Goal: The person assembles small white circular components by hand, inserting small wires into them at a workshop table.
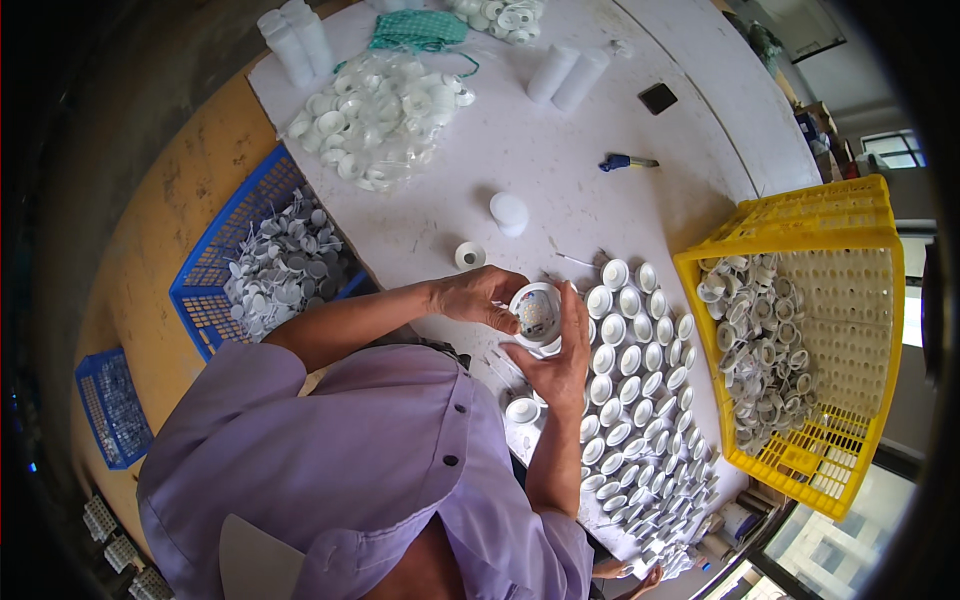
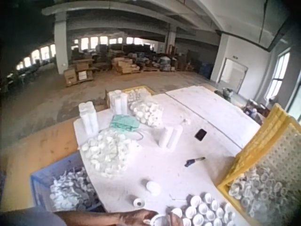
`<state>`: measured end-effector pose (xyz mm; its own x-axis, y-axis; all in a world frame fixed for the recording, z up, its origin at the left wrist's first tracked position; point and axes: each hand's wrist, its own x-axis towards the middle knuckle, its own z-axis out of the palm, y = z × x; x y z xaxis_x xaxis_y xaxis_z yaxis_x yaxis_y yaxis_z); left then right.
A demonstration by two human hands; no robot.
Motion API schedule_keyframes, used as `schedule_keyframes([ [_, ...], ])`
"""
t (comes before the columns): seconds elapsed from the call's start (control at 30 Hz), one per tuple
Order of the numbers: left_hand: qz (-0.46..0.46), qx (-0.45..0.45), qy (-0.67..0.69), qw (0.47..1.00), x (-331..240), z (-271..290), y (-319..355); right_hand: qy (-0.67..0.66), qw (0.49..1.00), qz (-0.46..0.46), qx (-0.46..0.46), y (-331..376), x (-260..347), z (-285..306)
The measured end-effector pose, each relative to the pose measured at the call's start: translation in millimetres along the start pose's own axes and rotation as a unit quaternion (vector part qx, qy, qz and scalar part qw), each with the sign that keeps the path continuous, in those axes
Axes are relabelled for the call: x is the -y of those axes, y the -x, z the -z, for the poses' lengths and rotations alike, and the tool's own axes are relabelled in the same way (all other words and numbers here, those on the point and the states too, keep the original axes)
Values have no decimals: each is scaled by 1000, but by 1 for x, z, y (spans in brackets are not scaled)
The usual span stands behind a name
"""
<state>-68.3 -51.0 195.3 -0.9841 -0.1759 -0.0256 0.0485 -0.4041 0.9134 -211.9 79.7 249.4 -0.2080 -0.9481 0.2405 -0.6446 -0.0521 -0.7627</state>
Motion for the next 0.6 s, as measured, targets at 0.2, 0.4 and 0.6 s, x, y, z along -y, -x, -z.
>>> schedule_keyframes([
  [0.2, 0, -32, -66, 997, 5, 12, 6, 22, 1000, 9, -2, 3, -2, -4],
  [0.4, 70, -2, -119, 990, -10, 16, 18, 7, 997, 28, 70, 8, -8, -4],
  [0.6, 206, 43, -250, 945, 24, 31, 48, 69, 966, 95, 229, 14, -17, -35],
])
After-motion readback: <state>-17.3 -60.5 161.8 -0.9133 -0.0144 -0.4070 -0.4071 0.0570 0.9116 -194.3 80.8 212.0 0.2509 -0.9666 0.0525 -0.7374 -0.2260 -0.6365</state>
